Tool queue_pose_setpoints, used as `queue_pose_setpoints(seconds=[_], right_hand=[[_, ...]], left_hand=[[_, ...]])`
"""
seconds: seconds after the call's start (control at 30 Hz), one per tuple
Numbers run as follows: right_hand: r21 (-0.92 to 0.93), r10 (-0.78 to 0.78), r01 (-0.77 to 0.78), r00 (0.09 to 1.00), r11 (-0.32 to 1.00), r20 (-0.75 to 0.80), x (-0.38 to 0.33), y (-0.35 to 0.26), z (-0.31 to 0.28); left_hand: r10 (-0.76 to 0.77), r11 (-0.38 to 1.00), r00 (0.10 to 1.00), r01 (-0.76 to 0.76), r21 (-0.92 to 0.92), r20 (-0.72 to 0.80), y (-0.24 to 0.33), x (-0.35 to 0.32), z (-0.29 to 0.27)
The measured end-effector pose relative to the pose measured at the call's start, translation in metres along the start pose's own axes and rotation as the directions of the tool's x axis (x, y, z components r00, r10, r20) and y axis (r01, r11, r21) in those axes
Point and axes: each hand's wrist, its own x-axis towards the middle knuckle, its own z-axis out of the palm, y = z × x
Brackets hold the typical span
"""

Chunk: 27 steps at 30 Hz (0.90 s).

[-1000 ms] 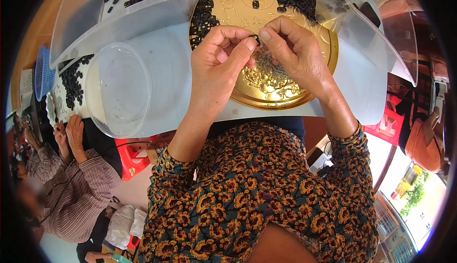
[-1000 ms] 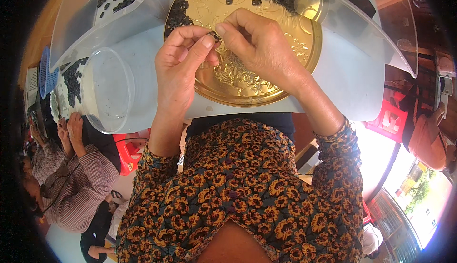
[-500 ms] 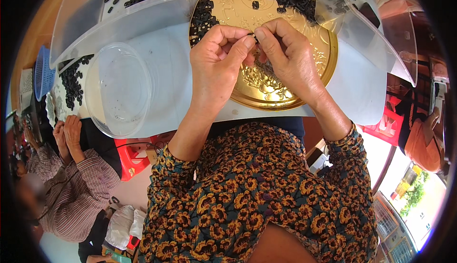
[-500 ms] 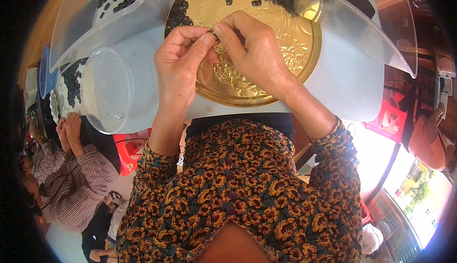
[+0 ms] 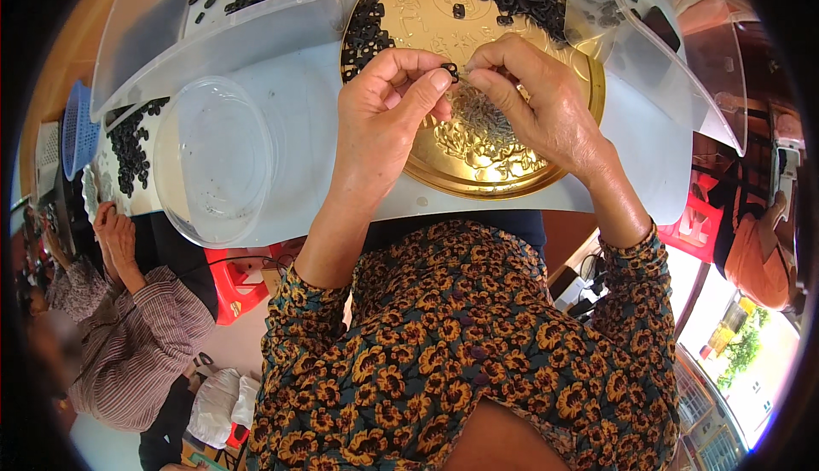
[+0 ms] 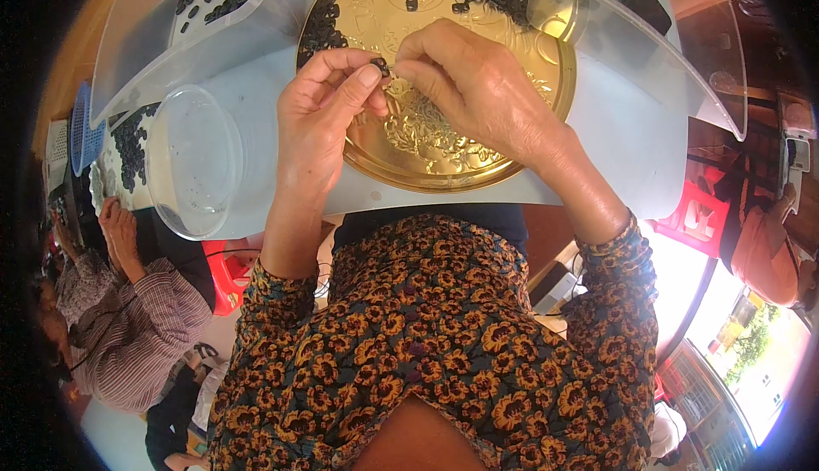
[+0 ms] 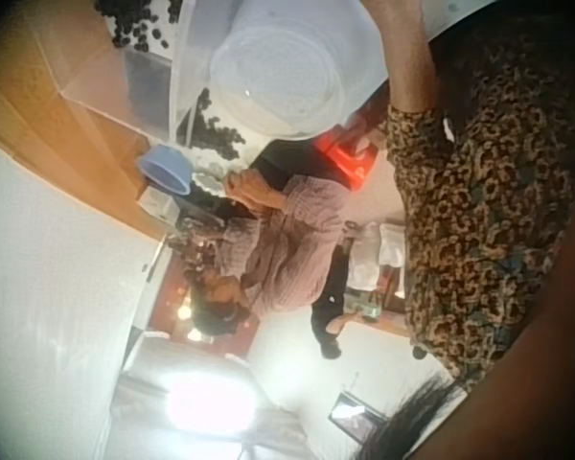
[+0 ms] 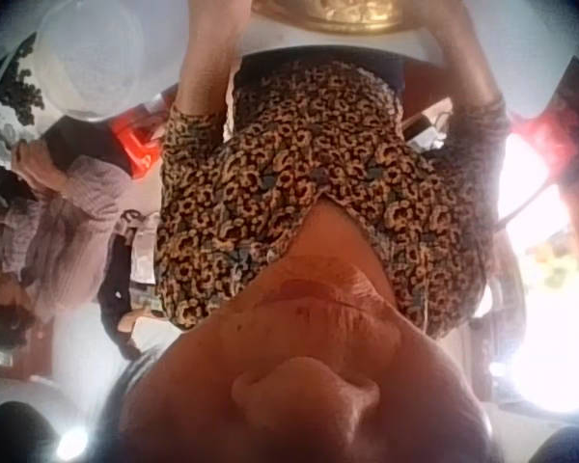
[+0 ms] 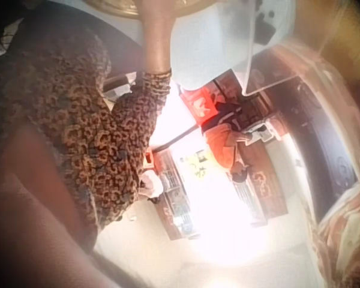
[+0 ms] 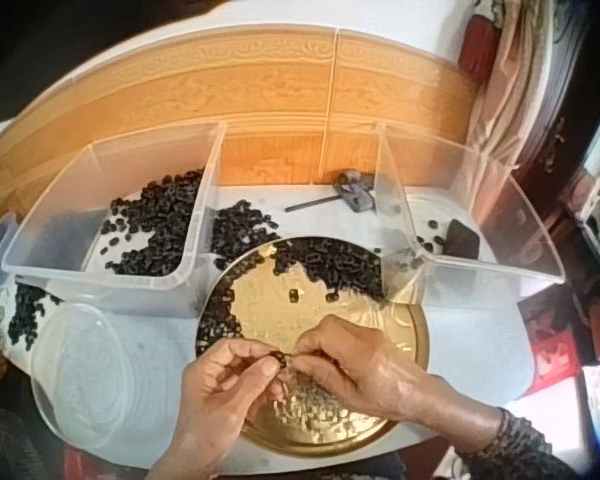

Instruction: The person sits at a table and repeatedly picks up small black plastic rings and silver metal pins. They insert the pins into the rings to assemble them. The person works with their hands directly, without using tools, and places the assembled units onto a gold tray.

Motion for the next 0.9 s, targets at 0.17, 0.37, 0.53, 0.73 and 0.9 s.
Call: queue_pose_setpoints(seconds=[0.17, 0.37, 0.53, 0.73, 0.9], right_hand=[[-0.099, -0.097, 0.097, 0.995, 0.990, 0.010, 0.0010, 0.0007, 0.0008], [-0.141, -0.123, 0.125, 0.992, 0.982, 0.023, 0.0014, 0.0016, 0.0000], [-0.098, -0.139, 0.142, 0.990, 0.985, 0.037, 0.0002, 0.0002, 0.0001], [-0.047, -0.115, 0.116, 0.993, 0.992, 0.014, -0.0017, -0.0059, 0.0002], [0.000, -0.100, 0.100, 0.995, 0.995, -0.004, -0.0037, -0.0081, 0.0018]], left_hand=[[-0.002, 1.000, 1.000, 0.002, -0.009, -0.013, 0.0031, -0.0003, 0.0037], [-0.004, 1.000, 1.000, 0.004, -0.020, -0.005, 0.0065, -0.0016, 0.0051], [0.025, 0.999, 1.000, -0.025, 0.028, 0.008, 0.0060, -0.0008, 0.0054], [0.065, 0.996, 0.998, -0.066, 0.064, 0.021, 0.0072, -0.0003, 0.0061], [0.068, 0.996, 0.997, -0.071, 0.053, 0.045, 0.0075, -0.0004, 0.0058]])
